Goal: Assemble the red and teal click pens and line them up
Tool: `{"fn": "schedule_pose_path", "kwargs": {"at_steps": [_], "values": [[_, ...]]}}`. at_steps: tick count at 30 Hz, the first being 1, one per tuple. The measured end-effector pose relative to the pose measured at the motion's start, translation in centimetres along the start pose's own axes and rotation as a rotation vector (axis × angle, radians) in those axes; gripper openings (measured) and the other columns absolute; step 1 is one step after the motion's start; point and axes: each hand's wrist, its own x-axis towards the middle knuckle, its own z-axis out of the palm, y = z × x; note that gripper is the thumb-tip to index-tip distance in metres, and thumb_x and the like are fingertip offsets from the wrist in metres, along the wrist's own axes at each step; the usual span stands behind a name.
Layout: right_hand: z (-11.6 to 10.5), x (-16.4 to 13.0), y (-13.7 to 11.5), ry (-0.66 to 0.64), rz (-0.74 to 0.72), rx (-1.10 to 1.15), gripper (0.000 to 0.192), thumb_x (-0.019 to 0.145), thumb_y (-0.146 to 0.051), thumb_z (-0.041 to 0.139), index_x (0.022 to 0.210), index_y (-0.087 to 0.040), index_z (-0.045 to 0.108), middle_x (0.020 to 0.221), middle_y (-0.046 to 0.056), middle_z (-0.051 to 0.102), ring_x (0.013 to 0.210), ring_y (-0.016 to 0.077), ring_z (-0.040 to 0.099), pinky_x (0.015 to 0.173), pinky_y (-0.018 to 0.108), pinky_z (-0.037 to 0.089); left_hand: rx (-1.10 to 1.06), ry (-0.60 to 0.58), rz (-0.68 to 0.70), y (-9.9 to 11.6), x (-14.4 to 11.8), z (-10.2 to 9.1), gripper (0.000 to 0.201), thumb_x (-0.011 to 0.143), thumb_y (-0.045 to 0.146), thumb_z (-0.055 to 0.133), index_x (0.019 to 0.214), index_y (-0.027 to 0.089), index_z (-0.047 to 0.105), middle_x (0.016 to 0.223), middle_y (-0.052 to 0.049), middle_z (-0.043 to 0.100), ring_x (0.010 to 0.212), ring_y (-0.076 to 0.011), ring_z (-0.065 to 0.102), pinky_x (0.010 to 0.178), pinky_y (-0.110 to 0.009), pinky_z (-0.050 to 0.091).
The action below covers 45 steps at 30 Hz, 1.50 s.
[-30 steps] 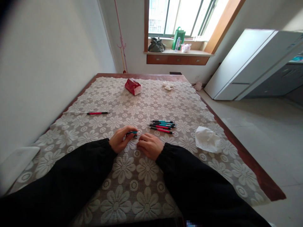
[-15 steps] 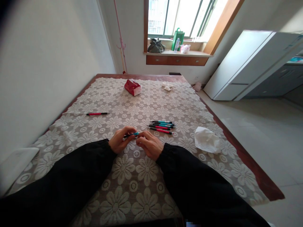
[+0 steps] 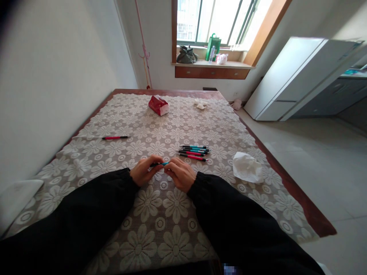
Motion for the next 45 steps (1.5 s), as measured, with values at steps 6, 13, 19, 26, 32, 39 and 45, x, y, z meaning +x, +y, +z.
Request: {"fn": "schedule_pose_path", "kwargs": {"at_steps": [6, 13, 19, 26, 32, 39, 45], "values": [[0.09, -0.1, 0.18, -0.043, -0.007, -0.039, 0.013, 0.104, -0.023, 0.042, 0.098, -0.022, 0.053, 0.091, 0.005, 0.055, 0.084, 0.0197, 0.054, 0.074, 0.032, 0.045, -0.016, -0.004, 0.008, -0.08, -0.02, 0.02, 0.015, 0.099, 0.031, 0.052, 0.109, 0.021, 0.056, 0.091, -0.002, 0.071, 0.079, -0.0146, 0.069, 0.073, -0.026, 0.054], [0.27, -0.24, 0.52, -0.089, -0.042, 0.005, 0.011, 0.103, -0.023, 0.039, 0.096, -0.022, 0.048, 0.093, 0.005, 0.052, 0.081, 0.0186, 0.052, 0.074, 0.031, 0.045, -0.02, -0.004, 0.02, -0.39, -0.12, -0.05, 0.015, 0.097, 0.029, 0.055, 0.109, 0.02, 0.058, 0.092, -0.002, 0.072, 0.081, -0.0149, 0.071, 0.075, -0.025, 0.054], [0.24, -0.23, 0.38, -0.053, -0.029, 0.014, 0.011, 0.102, -0.022, 0.038, 0.098, -0.022, 0.048, 0.092, 0.005, 0.052, 0.081, 0.0191, 0.052, 0.074, 0.031, 0.045, -0.024, 0.009, 0.017, -0.17, -0.08, -0.08, 0.014, 0.097, 0.028, 0.055, 0.108, 0.02, 0.058, 0.088, -0.001, 0.072, 0.077, -0.0145, 0.07, 0.073, -0.024, 0.054], [0.18, -0.13, 0.26, -0.029, -0.029, -0.027, 0.011, 0.102, -0.021, 0.039, 0.098, -0.022, 0.05, 0.092, 0.005, 0.054, 0.081, 0.0194, 0.052, 0.073, 0.031, 0.044, 0.038, 0.026, 0.064, -0.25, -0.01, 0.0, 0.011, 0.099, 0.025, 0.051, 0.105, 0.019, 0.058, 0.086, -0.001, 0.071, 0.072, -0.0121, 0.067, 0.07, -0.023, 0.052], [-0.24, 0.03, 0.0, 0.053, -0.011, 0.032, 0.011, 0.102, -0.02, 0.04, 0.095, -0.022, 0.049, 0.086, 0.004, 0.052, 0.079, 0.0192, 0.051, 0.072, 0.032, 0.043, 0.08, 0.077, 0.078, -0.49, -0.05, 0.0, 0.013, 0.099, 0.022, 0.049, 0.107, 0.019, 0.059, 0.092, -0.003, 0.072, 0.077, -0.0128, 0.068, 0.071, -0.023, 0.053], [-0.36, -0.18, 0.01, 0.189, 0.074, 0.087, 0.01, 0.101, -0.019, 0.041, 0.095, -0.022, 0.049, 0.088, 0.003, 0.05, 0.08, 0.0184, 0.05, 0.073, 0.033, 0.042, 0.057, 0.02, 0.186, -0.32, 0.19, -0.25, 0.035, 0.101, 0.013, 0.042, 0.129, 0.022, 0.06, 0.121, -0.008, 0.068, 0.108, -0.016, 0.066, 0.094, -0.029, 0.054], [-0.3, -0.18, 0.25, 0.226, 0.083, 0.135, 0.01, 0.102, -0.02, 0.041, 0.096, -0.022, 0.049, 0.089, 0.003, 0.05, 0.081, 0.018, 0.05, 0.074, 0.033, 0.043, 0.054, -0.021, 0.247, -0.85, 0.09, -0.27, 0.047, 0.099, 0.008, 0.041, 0.139, 0.027, 0.056, 0.126, -0.008, 0.065, 0.113, -0.017, 0.064, 0.094, -0.029, 0.054]]}}
